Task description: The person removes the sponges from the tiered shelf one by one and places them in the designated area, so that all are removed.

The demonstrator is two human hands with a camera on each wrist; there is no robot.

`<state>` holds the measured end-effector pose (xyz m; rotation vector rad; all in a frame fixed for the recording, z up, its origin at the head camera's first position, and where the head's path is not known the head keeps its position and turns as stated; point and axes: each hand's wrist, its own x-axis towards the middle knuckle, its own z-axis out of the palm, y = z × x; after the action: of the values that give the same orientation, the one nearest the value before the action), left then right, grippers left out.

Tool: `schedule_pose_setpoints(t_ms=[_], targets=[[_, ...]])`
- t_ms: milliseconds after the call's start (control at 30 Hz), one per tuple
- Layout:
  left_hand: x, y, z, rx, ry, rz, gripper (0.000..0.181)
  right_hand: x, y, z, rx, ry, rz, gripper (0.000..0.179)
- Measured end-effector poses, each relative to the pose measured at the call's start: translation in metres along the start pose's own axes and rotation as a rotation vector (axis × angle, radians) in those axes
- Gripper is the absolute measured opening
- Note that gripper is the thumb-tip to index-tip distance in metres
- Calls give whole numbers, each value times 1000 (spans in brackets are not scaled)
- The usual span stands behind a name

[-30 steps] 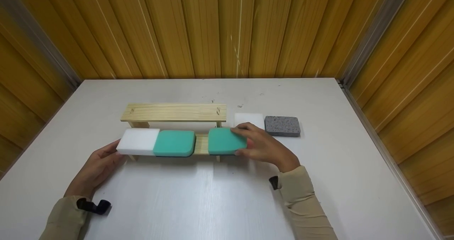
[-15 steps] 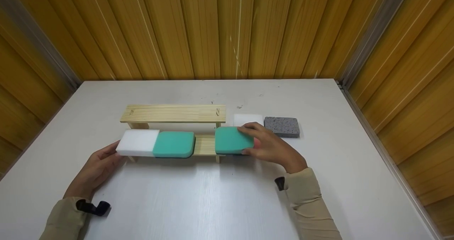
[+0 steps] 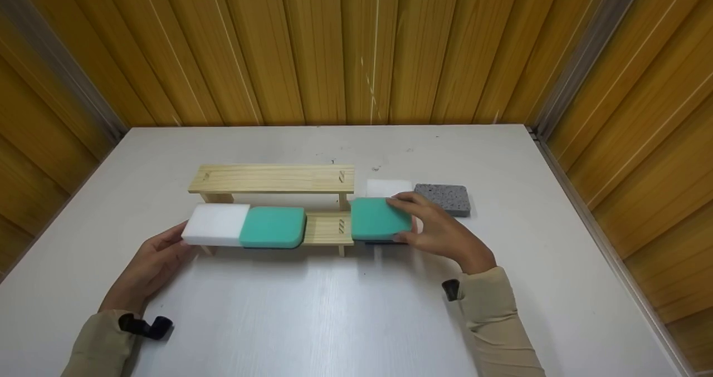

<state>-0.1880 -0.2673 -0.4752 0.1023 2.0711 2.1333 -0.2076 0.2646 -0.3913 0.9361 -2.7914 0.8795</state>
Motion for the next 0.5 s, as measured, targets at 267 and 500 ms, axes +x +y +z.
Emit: schedule_pose_setpoints(t_ms=[267, 500], targets=[[1, 0, 0, 4, 15, 2, 64, -5, 5, -6, -17, -13, 67, 68], [1, 0, -1, 30, 10, 4, 63, -11, 12, -11, 0, 2, 63, 71]])
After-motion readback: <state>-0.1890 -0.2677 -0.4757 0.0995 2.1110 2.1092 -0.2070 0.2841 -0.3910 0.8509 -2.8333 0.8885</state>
